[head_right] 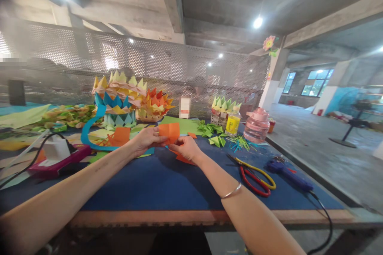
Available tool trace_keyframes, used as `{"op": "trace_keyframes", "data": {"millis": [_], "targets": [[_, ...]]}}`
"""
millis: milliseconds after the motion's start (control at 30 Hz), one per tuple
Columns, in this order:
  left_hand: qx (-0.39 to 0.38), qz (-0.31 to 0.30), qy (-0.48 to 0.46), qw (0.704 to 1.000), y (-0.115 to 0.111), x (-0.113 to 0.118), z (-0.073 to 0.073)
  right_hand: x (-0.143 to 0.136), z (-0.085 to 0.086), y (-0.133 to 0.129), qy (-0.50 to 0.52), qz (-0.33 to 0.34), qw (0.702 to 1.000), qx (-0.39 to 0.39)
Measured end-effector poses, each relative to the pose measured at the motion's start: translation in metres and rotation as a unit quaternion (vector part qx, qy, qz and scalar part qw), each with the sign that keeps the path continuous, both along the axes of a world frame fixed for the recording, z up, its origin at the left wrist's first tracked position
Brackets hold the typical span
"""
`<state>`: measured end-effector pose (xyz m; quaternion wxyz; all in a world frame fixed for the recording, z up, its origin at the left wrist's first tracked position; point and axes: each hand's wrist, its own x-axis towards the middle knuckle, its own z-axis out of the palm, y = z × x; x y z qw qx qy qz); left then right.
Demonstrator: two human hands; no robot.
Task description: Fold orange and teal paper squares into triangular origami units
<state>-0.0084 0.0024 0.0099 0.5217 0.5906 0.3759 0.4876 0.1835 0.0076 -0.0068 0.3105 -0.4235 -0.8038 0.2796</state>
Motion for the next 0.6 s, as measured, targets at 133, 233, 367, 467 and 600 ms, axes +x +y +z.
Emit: {"op": "trace_keyframes", "data": {"millis": [133, 233, 367, 467, 600], "targets": [[-0.016, -0.015, -0.008, 1.0, 0.001, 0.0, 0.001, 0.0, 0.001, 0.0, 0.012, -0.007, 1.0, -0.005], [-0.019, -0.022, -0.013, 0.999, 0.001, 0.0, 0.001, 0.0, 0.001, -0.001, 0.026, -0.009, 1.0, -0.006], [-0.024, -0.041, -0.012, 0.999, -0.003, 0.002, 0.0, 0.0, 0.0, -0.002, 0.05, -0.011, 0.999, -0.001], [-0.037, -0.052, 0.002, 0.998, -0.003, 0.004, -0.004, -0.001, 0.0, -0.002, 0.06, -0.012, 0.998, 0.003], [-0.051, -0.048, 0.016, 0.997, 0.001, 0.004, -0.009, -0.003, -0.001, -0.003, 0.068, -0.015, 0.997, 0.01]]}}
